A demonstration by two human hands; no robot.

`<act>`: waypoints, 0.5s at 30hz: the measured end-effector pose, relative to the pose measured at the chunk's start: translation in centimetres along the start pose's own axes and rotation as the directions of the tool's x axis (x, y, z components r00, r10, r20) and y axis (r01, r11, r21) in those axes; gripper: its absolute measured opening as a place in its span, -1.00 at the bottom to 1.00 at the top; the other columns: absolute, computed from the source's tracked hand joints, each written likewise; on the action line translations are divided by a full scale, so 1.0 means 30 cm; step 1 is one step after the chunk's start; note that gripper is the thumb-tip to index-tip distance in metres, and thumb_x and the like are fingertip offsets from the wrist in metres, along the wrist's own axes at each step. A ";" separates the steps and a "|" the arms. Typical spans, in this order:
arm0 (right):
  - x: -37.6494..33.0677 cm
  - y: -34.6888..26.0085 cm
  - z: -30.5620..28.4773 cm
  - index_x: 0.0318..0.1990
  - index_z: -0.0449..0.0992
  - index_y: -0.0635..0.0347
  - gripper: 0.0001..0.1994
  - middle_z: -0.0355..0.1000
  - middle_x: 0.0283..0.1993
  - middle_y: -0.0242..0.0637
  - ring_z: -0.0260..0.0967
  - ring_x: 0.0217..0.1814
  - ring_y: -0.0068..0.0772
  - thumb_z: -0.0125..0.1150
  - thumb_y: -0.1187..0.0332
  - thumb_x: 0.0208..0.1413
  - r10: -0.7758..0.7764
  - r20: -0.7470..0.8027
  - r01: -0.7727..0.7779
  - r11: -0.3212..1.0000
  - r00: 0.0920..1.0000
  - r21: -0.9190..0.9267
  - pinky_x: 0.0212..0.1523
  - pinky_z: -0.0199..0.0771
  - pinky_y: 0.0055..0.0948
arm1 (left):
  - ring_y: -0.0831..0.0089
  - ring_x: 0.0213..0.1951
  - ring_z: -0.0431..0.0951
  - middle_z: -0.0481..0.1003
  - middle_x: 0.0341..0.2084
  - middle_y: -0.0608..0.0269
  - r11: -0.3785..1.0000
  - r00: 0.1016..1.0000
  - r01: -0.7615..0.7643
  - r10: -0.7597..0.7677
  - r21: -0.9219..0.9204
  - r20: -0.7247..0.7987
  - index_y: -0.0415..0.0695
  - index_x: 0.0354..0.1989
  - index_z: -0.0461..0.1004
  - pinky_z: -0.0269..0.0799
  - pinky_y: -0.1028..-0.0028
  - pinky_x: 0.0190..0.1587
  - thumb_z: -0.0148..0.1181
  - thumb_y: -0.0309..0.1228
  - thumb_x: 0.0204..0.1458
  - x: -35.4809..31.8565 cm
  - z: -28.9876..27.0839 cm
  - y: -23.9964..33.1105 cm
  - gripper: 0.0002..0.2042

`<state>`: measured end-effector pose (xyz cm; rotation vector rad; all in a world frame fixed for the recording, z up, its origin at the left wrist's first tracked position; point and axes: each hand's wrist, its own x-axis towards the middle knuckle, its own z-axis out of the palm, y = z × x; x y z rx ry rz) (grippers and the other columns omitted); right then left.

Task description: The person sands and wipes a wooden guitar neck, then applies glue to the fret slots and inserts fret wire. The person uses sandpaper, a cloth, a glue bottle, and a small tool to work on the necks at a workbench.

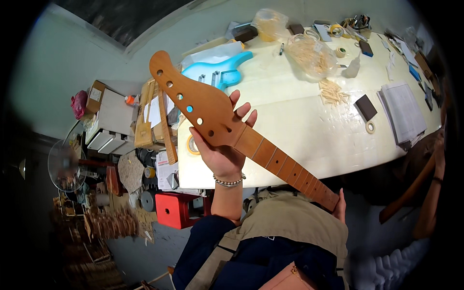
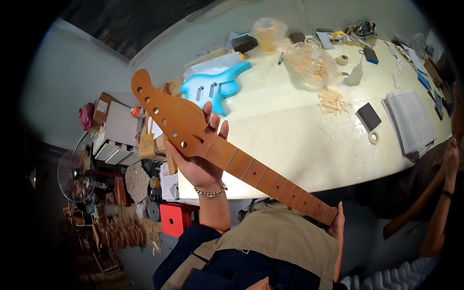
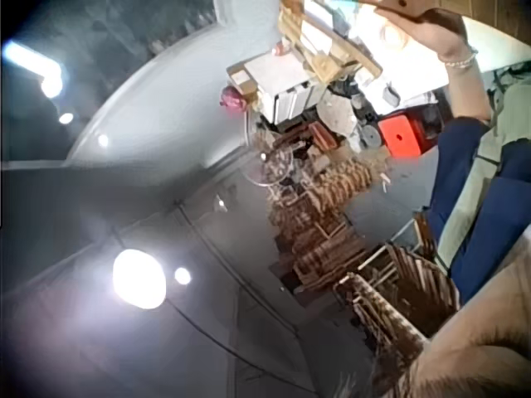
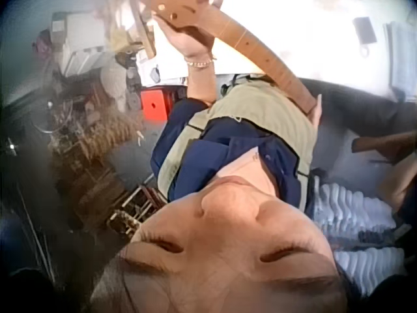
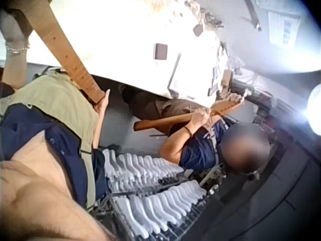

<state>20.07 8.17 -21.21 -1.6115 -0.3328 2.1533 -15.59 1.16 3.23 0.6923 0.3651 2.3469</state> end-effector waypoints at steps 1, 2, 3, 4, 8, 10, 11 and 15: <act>-0.016 -0.005 0.024 -0.45 0.35 0.11 -0.54 0.41 -0.45 -0.29 0.42 -0.40 -0.34 -0.05 -0.15 0.09 -0.004 0.011 0.004 1.000 1.000 -0.015 -0.31 0.44 -0.35 | 0.08 0.05 0.34 0.16 0.13 -0.09 1.000 1.000 0.008 -0.007 -0.015 0.009 -0.08 0.27 -0.08 0.17 0.08 0.15 -0.45 0.17 0.12 -0.005 -0.010 -0.011 -0.32; -0.018 -0.003 0.038 -0.45 0.35 0.11 -0.54 0.40 -0.45 -0.29 0.42 -0.41 -0.35 -0.06 -0.14 0.10 -0.020 0.017 0.020 1.000 1.000 -0.014 -0.31 0.44 -0.36 | 0.08 0.04 0.34 0.16 0.13 -0.09 0.999 1.000 -0.015 0.015 0.036 0.001 -0.09 0.27 -0.08 0.17 0.09 0.15 -0.45 0.15 0.13 -0.008 -0.016 -0.020 -0.33; -0.014 0.003 0.048 -0.45 0.35 0.11 -0.54 0.40 -0.45 -0.30 0.41 -0.41 -0.35 -0.06 -0.14 0.10 -0.035 0.022 0.036 0.999 0.999 -0.015 -0.31 0.43 -0.37 | 0.09 0.03 0.35 0.16 0.13 -0.08 0.995 0.999 -0.038 0.039 0.088 -0.007 -0.10 0.27 -0.09 0.16 0.10 0.15 -0.46 0.14 0.14 -0.011 -0.020 -0.028 -0.34; -0.006 0.011 0.050 -0.45 0.35 0.11 -0.55 0.40 -0.45 -0.30 0.41 -0.42 -0.36 -0.07 -0.14 0.11 -0.050 0.029 0.050 0.999 0.998 -0.017 -0.31 0.43 -0.37 | 0.09 0.03 0.35 0.16 0.13 -0.08 0.988 0.998 -0.061 0.064 0.140 -0.015 -0.10 0.27 -0.09 0.16 0.11 0.15 -0.46 0.13 0.14 -0.015 -0.022 -0.035 -0.34; 0.018 0.029 0.048 -0.52 0.35 0.08 -0.55 0.38 -0.50 -0.35 0.39 -0.45 -0.40 -0.08 -0.12 0.12 -0.083 0.030 0.082 0.996 0.996 0.022 -0.34 0.41 -0.40 | 0.14 0.02 0.36 0.13 0.17 -0.04 0.990 0.996 -0.037 0.047 0.136 -0.073 -0.10 0.27 -0.08 0.14 0.15 0.17 -0.42 0.13 0.14 -0.009 0.002 -0.070 -0.34; 0.013 0.022 0.049 -0.54 0.35 0.07 -0.55 0.38 -0.51 -0.36 0.39 -0.45 -0.40 -0.09 -0.12 0.12 -0.079 0.029 0.079 0.997 0.996 -0.007 -0.34 0.41 -0.40 | 0.16 0.03 0.35 0.13 0.18 0.00 0.997 0.997 -0.038 0.041 0.062 -0.058 -0.09 0.28 -0.08 0.12 0.16 0.18 -0.35 0.13 0.13 -0.015 -0.025 -0.058 -0.34; 0.010 0.019 0.051 -0.55 0.35 0.06 -0.54 0.38 -0.51 -0.37 0.38 -0.45 -0.40 -0.09 -0.13 0.13 -0.072 0.036 0.073 0.997 0.997 -0.015 -0.34 0.40 -0.40 | 0.17 0.04 0.34 0.13 0.18 0.02 0.999 0.998 -0.036 0.038 0.034 -0.045 -0.08 0.28 -0.08 0.12 0.17 0.19 -0.32 0.13 0.12 -0.017 -0.026 -0.056 -0.33; -0.002 0.013 0.052 -0.52 0.37 0.07 -0.54 0.40 -0.49 -0.35 0.40 -0.43 -0.39 -0.10 -0.13 0.13 -0.063 0.032 0.064 0.997 0.998 -0.035 -0.33 0.41 -0.39 | 0.22 0.08 0.29 0.10 0.21 0.09 1.000 0.999 -0.024 0.025 0.011 -0.036 -0.08 0.28 -0.09 0.08 0.17 0.21 -0.20 0.12 0.09 -0.027 -0.021 -0.062 -0.31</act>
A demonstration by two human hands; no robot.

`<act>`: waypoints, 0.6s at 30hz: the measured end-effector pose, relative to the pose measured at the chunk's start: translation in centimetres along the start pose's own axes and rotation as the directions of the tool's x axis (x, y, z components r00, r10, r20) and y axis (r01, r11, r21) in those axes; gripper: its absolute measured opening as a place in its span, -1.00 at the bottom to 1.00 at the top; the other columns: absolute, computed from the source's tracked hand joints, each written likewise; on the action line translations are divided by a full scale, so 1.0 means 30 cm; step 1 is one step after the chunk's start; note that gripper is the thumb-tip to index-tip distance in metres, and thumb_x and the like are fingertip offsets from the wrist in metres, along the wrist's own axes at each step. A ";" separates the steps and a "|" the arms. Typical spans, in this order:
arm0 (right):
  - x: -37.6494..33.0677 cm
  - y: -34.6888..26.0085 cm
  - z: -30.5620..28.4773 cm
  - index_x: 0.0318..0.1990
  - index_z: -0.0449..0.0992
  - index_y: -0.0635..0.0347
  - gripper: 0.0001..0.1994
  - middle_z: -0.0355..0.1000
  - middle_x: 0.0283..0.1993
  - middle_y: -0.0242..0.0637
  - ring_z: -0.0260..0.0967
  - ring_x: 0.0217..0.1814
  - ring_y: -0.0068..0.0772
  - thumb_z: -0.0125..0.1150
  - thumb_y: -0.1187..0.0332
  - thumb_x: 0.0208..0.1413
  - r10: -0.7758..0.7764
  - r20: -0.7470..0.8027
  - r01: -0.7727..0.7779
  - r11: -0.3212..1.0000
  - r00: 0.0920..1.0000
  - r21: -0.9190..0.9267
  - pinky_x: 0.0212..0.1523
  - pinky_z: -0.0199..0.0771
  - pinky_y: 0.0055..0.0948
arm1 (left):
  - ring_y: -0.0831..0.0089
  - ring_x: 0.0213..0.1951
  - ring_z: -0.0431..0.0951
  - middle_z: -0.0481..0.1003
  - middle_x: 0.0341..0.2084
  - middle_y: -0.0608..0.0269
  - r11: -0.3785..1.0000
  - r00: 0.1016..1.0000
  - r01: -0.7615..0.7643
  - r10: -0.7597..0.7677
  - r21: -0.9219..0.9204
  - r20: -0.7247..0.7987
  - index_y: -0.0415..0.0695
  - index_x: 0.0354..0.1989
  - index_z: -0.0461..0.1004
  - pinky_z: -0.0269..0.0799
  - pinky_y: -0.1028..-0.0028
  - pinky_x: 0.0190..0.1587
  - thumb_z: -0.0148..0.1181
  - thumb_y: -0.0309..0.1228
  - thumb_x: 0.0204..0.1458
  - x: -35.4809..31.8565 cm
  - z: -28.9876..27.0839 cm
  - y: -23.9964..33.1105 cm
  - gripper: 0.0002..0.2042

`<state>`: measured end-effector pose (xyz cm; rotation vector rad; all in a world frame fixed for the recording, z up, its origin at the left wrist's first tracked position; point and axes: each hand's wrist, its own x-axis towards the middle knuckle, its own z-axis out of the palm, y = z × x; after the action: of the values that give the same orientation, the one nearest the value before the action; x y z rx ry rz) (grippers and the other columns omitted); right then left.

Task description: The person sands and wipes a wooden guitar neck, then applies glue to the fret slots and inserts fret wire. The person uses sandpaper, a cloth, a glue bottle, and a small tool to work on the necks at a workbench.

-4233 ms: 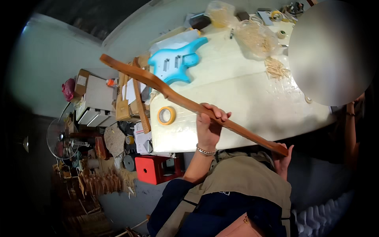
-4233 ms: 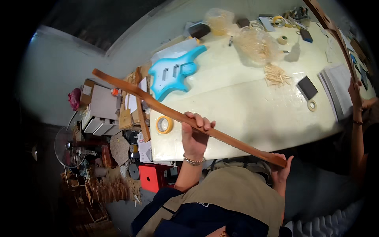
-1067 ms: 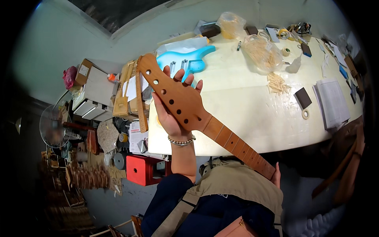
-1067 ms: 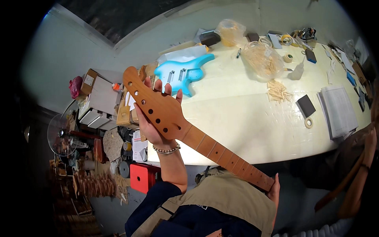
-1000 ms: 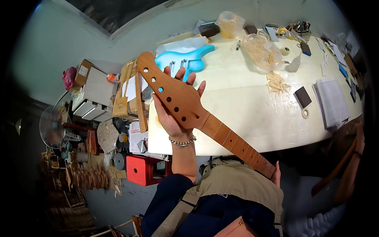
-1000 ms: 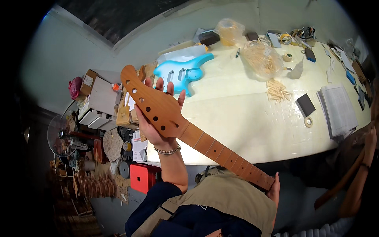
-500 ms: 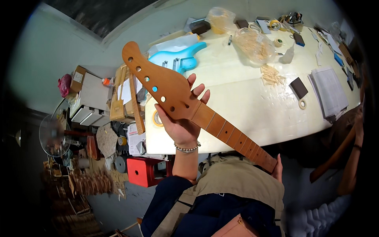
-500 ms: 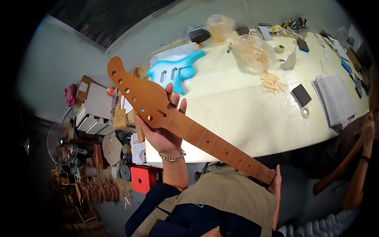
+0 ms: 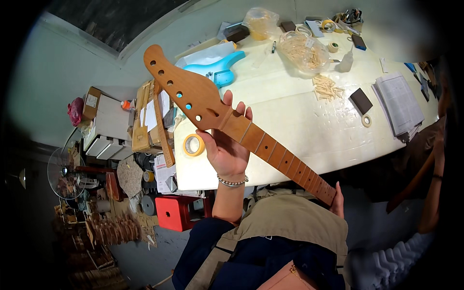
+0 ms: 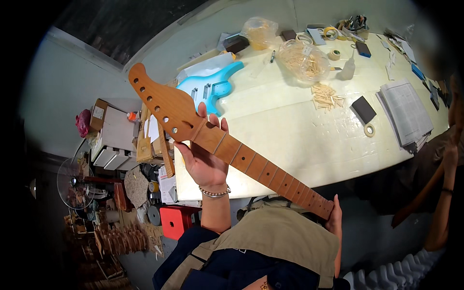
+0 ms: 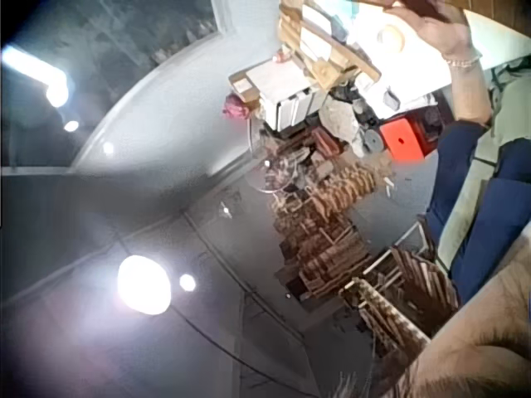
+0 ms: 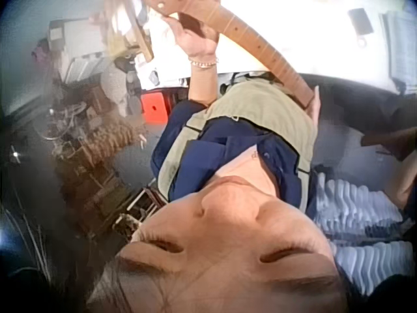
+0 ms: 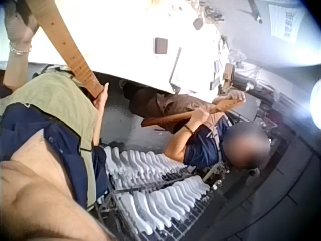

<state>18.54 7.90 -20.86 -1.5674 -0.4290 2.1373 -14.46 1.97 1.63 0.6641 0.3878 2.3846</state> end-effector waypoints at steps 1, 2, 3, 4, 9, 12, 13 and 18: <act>-0.002 -0.001 0.000 -0.51 0.38 0.08 -0.54 0.40 -0.48 -0.34 0.40 -0.42 -0.38 -0.10 -0.13 0.13 0.006 -0.008 -0.006 1.000 1.000 -0.008 -0.32 0.42 -0.38 | 0.25 0.08 0.28 0.09 0.21 0.11 1.000 1.000 0.000 0.000 0.021 -0.008 -0.10 0.28 -0.09 0.08 0.17 0.22 -0.18 0.11 0.09 -0.003 0.008 -0.003 -0.30; -0.009 -0.007 0.002 -0.50 0.38 0.09 -0.54 0.41 -0.48 -0.33 0.41 -0.42 -0.38 -0.11 -0.13 0.13 0.012 -0.018 -0.012 1.000 1.000 -0.017 -0.32 0.42 -0.38 | 0.27 0.08 0.27 0.09 0.22 0.12 0.999 1.000 -0.001 0.002 0.039 -0.019 -0.12 0.28 -0.10 0.07 0.18 0.22 -0.17 0.10 0.09 -0.005 0.012 -0.005 -0.30; -0.015 -0.010 0.005 -0.48 0.39 0.10 -0.54 0.41 -0.47 -0.32 0.41 -0.41 -0.37 -0.11 -0.13 0.13 0.013 -0.012 -0.013 1.000 1.000 -0.011 -0.31 0.42 -0.37 | 0.29 0.09 0.27 0.08 0.22 0.13 0.999 1.000 -0.002 0.003 0.043 -0.009 -0.11 0.28 -0.10 0.06 0.18 0.22 -0.16 0.10 0.09 -0.005 0.011 -0.005 -0.30; -0.023 -0.010 0.009 -0.47 0.39 0.11 -0.54 0.42 -0.46 -0.32 0.41 -0.40 -0.36 -0.11 -0.13 0.13 0.012 -0.007 -0.012 1.000 1.000 -0.003 -0.30 0.43 -0.37 | 0.30 0.09 0.27 0.07 0.23 0.14 0.999 1.000 -0.001 0.001 0.045 0.001 -0.11 0.28 -0.10 0.06 0.18 0.23 -0.16 0.09 0.09 -0.004 0.008 -0.005 -0.30; -0.040 -0.019 0.032 -0.40 0.40 0.15 -0.52 0.43 -0.42 -0.29 0.43 -0.37 -0.34 -0.08 -0.15 0.11 0.023 -0.034 -0.022 0.999 0.999 0.024 -0.28 0.43 -0.35 | 0.36 0.11 0.27 0.03 0.26 0.20 0.997 1.000 0.001 -0.001 0.073 -0.001 -0.08 0.29 -0.08 0.03 0.21 0.24 -0.17 0.09 0.09 -0.008 0.004 -0.020 -0.31; 0.024 0.018 -0.001 -0.46 0.39 0.10 -0.57 0.33 -0.52 -0.40 0.31 -0.46 -0.46 0.01 -0.11 0.09 -0.008 0.000 0.008 1.000 1.000 0.004 -0.36 0.35 -0.43 | 0.39 0.02 0.35 0.11 0.22 0.22 0.980 0.998 -0.028 0.038 0.198 -0.049 -0.09 0.27 -0.03 0.07 0.23 0.23 -0.24 0.07 0.13 -0.041 -0.021 -0.014 -0.37; 0.024 0.017 0.006 -0.50 0.38 0.07 -0.58 0.31 -0.54 -0.43 0.28 -0.47 -0.50 0.00 -0.10 0.10 -0.015 0.031 0.015 1.000 0.999 0.007 -0.38 0.31 -0.47 | 0.40 -0.02 0.38 0.16 0.19 0.22 0.964 0.997 -0.056 0.067 0.261 -0.033 -0.09 0.26 -0.01 0.11 0.23 0.21 -0.26 0.06 0.15 -0.048 -0.018 -0.012 -0.39; 0.017 0.012 0.033 -0.56 0.37 0.05 -0.57 0.28 -0.57 -0.48 0.24 -0.50 -0.56 -0.03 -0.09 0.12 -0.052 -0.016 0.053 0.998 0.998 0.031 -0.40 0.26 -0.52 | 0.41 -0.16 0.39 0.31 -0.09 0.23 0.969 0.998 -0.067 0.061 0.236 0.034 -0.14 0.19 0.07 0.29 0.29 0.08 -0.31 -0.03 0.20 -0.037 -0.009 -0.030 -0.49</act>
<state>17.40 7.89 -21.16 -1.5372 -0.4253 2.0816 -13.40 1.90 0.62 0.8259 0.6569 2.4094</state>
